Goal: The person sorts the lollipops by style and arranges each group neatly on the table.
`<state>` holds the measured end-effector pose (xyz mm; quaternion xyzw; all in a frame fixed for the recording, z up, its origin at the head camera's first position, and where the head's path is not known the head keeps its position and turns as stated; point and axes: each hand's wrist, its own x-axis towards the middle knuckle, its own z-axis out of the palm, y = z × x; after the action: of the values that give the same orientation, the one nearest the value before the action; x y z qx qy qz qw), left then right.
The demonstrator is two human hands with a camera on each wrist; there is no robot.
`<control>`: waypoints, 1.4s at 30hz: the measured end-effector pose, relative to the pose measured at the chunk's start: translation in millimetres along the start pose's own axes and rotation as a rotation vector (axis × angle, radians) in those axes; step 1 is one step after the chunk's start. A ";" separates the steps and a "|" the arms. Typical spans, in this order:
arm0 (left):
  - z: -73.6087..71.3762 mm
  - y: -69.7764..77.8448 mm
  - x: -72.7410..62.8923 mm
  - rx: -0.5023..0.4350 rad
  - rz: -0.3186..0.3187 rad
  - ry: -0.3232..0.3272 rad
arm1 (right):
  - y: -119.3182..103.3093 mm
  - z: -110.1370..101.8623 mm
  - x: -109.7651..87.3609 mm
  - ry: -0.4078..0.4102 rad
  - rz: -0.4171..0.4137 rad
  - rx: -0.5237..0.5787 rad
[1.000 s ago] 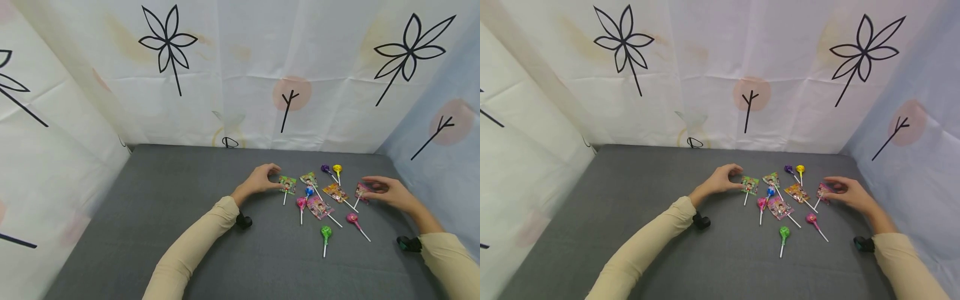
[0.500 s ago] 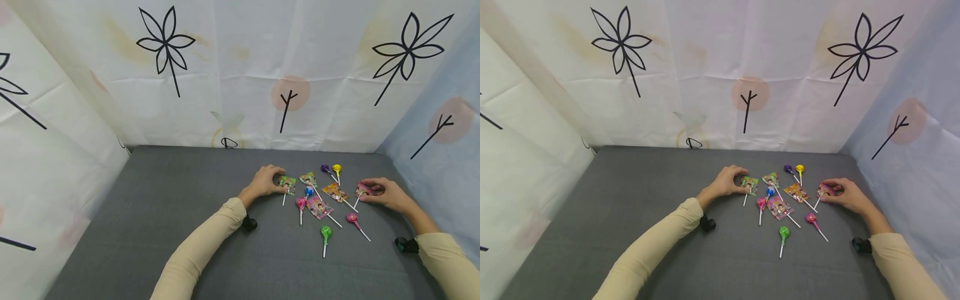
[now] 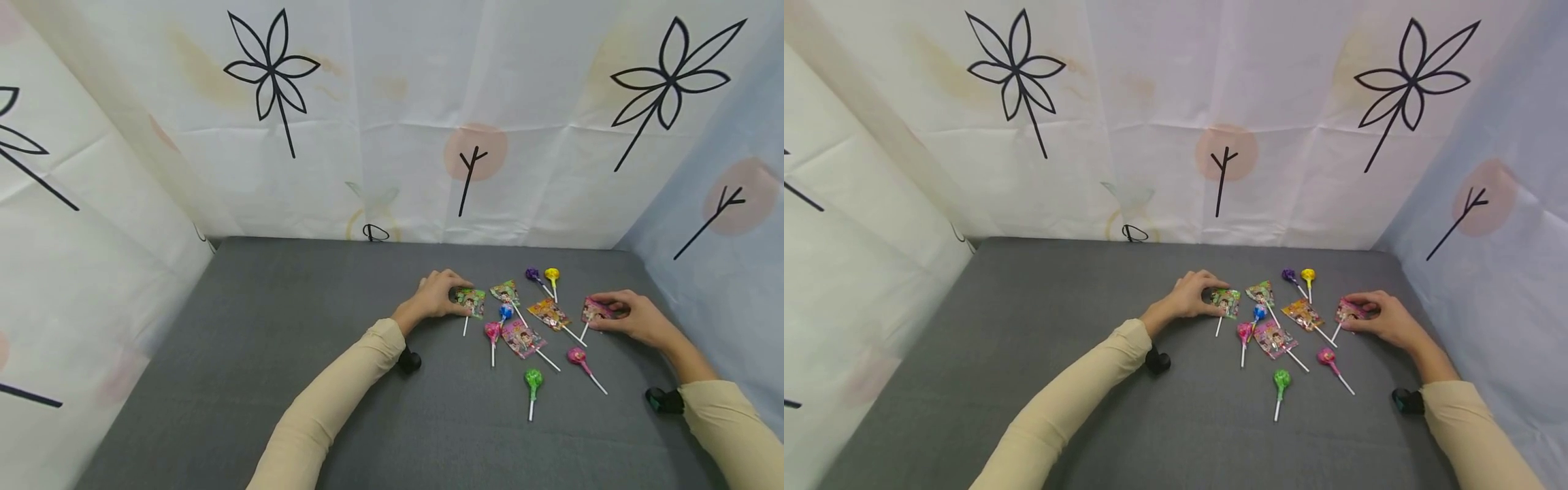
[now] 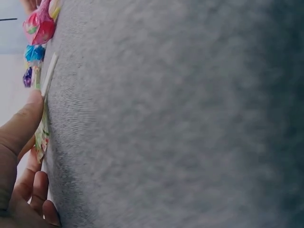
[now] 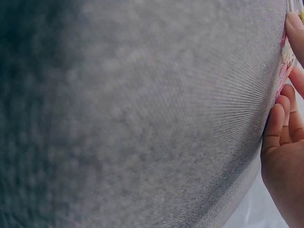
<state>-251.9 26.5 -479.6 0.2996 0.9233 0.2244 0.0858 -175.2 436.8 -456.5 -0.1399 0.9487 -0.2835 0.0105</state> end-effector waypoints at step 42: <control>-16.2 -19.4 -0.7 -0.429 0.116 0.028 | 5.1 1.8 -2.2 0.009 -0.038 0.032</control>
<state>-266.1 6.2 -474.3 0.3237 0.8368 0.4245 0.1215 -174.3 440.6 -460.9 -0.1563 0.9413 -0.2993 0.0033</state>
